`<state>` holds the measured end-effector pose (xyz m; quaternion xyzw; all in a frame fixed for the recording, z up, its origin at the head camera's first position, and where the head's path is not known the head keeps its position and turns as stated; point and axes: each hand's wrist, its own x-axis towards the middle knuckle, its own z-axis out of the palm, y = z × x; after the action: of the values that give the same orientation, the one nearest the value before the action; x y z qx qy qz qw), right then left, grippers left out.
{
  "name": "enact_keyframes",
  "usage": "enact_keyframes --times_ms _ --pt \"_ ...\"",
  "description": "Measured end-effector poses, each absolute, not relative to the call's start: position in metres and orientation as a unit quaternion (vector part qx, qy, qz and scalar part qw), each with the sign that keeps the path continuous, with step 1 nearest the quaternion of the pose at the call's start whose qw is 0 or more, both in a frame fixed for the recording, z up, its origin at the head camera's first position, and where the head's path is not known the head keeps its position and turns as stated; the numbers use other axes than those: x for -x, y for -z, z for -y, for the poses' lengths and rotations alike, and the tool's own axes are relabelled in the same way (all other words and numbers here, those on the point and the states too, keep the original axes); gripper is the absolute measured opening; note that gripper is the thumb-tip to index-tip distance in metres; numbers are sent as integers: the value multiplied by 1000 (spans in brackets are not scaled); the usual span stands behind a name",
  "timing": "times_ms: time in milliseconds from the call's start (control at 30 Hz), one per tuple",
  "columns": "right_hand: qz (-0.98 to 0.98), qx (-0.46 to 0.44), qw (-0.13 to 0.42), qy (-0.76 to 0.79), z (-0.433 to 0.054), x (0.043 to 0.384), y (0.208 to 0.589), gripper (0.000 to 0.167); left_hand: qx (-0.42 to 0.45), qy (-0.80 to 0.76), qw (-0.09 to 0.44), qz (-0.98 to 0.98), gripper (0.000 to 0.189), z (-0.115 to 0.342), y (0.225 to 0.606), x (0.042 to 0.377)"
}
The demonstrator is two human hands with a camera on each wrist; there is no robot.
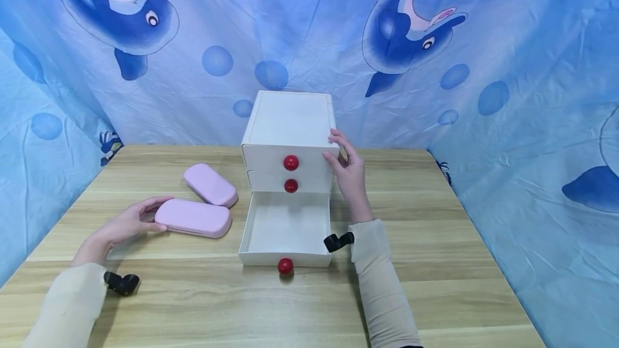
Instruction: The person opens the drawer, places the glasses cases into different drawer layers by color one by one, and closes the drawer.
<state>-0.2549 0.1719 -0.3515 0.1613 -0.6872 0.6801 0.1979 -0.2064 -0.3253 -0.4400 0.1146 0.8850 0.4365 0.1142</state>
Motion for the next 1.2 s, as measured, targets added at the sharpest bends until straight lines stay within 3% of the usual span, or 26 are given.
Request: enact_keyframes --times_ms 200,400,733,1200 --pt "689 -162 199 -678 -172 254 351 37 -105 -438 91 -888 80 324 435 199" --pt "677 -167 203 -687 -172 255 352 34 -93 -495 109 -857 80 320 431 195" --pt "673 -165 199 -693 -170 255 352 35 -111 -541 95 -828 77 317 441 194" --pt "672 -160 193 -696 -171 256 352 35 -125 -494 119 -852 82 306 437 188"
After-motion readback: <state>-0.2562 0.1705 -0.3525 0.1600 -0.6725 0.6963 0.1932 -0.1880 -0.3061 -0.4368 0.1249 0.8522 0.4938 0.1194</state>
